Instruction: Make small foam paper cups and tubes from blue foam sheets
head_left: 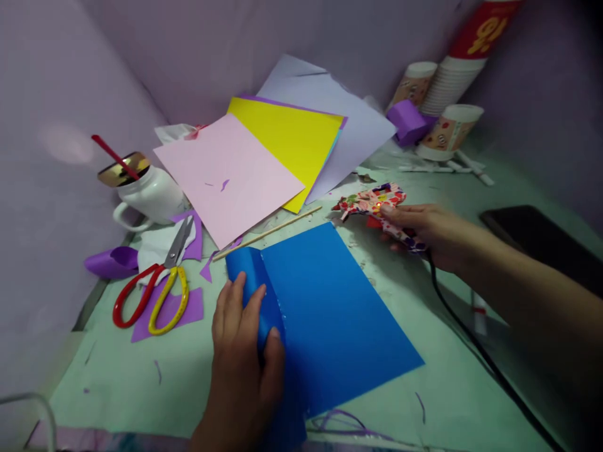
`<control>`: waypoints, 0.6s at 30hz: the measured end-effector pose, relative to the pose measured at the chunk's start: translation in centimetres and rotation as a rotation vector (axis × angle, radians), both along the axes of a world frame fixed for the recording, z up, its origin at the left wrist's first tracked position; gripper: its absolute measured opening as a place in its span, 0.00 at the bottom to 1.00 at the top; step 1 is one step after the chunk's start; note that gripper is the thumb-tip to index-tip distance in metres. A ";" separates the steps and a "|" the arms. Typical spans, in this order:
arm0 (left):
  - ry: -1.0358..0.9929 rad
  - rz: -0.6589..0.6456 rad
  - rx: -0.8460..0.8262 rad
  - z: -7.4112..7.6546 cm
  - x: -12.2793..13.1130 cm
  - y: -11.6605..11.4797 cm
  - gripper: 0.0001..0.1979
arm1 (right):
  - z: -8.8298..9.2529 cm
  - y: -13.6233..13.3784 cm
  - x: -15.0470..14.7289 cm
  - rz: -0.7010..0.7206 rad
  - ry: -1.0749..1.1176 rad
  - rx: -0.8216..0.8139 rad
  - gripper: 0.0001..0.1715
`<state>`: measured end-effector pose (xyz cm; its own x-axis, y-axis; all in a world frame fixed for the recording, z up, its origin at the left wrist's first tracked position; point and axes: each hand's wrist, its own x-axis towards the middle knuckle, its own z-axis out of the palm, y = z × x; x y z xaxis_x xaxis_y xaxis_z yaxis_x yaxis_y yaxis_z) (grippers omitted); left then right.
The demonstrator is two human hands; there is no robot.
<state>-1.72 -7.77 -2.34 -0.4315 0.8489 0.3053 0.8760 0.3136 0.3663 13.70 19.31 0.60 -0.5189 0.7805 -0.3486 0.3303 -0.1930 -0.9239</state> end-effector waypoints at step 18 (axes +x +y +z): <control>-0.011 -0.058 0.045 -0.3 -0.1 -0.3 0.22 | 2.3 -8.1 -4.3 0.579 -0.198 0.448 0.14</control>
<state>-1.85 -8.06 -2.64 -0.3852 0.8581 0.3395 0.8883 0.2451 0.3885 9.44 11.22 2.85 -0.8496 0.4916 -0.1912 0.4324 0.4414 -0.7863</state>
